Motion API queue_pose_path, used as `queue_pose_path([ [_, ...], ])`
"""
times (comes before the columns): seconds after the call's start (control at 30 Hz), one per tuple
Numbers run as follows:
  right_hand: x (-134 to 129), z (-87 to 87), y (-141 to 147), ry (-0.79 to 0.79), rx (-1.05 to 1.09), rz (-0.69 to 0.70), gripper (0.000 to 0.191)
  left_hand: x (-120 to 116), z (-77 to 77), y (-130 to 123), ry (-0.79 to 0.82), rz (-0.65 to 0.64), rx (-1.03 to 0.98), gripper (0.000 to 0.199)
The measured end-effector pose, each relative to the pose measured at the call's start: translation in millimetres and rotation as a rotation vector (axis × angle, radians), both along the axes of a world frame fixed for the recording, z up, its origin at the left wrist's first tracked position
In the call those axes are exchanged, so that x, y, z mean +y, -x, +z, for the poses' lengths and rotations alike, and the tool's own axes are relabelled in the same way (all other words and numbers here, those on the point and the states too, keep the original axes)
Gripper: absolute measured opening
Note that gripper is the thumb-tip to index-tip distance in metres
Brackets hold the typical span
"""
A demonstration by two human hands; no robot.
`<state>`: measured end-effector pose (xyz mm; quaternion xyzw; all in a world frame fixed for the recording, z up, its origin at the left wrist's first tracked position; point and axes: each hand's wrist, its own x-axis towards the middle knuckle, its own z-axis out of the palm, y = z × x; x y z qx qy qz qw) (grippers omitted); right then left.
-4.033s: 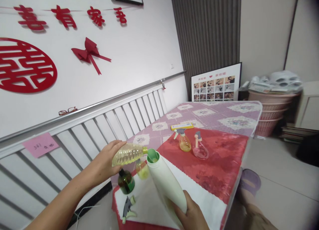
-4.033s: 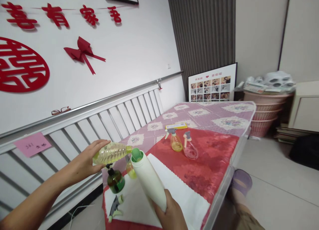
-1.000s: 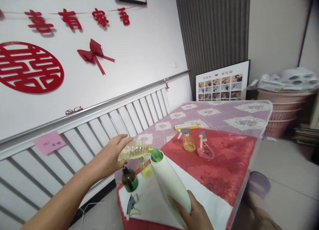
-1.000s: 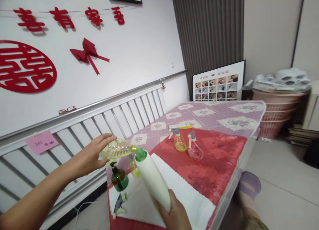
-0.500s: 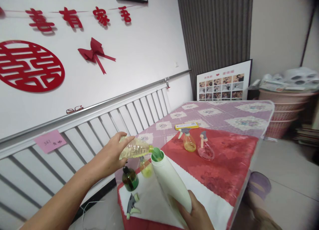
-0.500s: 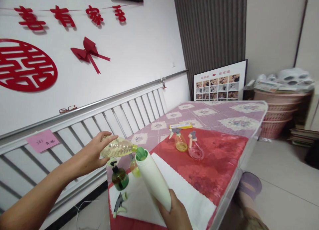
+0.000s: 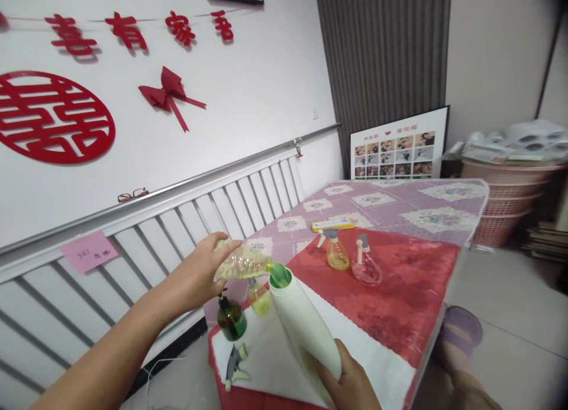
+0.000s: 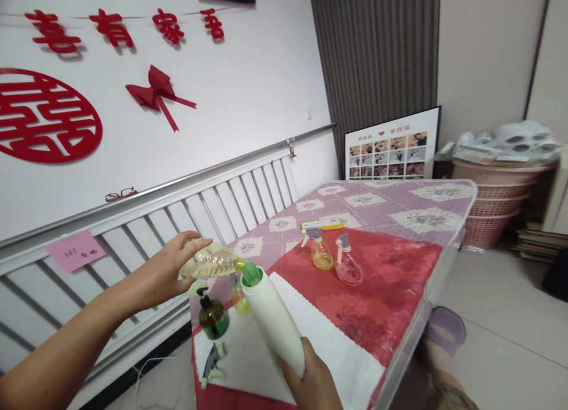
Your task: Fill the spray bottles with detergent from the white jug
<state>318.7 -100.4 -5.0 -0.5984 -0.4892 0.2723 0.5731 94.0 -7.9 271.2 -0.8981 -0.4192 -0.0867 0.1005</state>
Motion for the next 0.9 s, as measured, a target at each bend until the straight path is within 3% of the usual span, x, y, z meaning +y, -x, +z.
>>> queue_pose_path([
  [0.43, 2.2, -5.7, -1.7, 0.012, -0.041, 0.021, 0.022, -5.1, 12.9, -12.7, -0.043, -0.009, 0.049, 0.078],
  [0.77, 3.6, -1.6, -11.4, 0.062, -0.128, 0.123, 0.024, -14.9, 35.0, -45.6, -0.177, -0.121, 0.219, 0.074],
  [0.9, 2.2, 0.6, -6.7, 0.010, -0.054, 0.040, 0.021, -19.4, 36.4, -58.2, -0.238, -0.165, 0.270, 0.072],
])
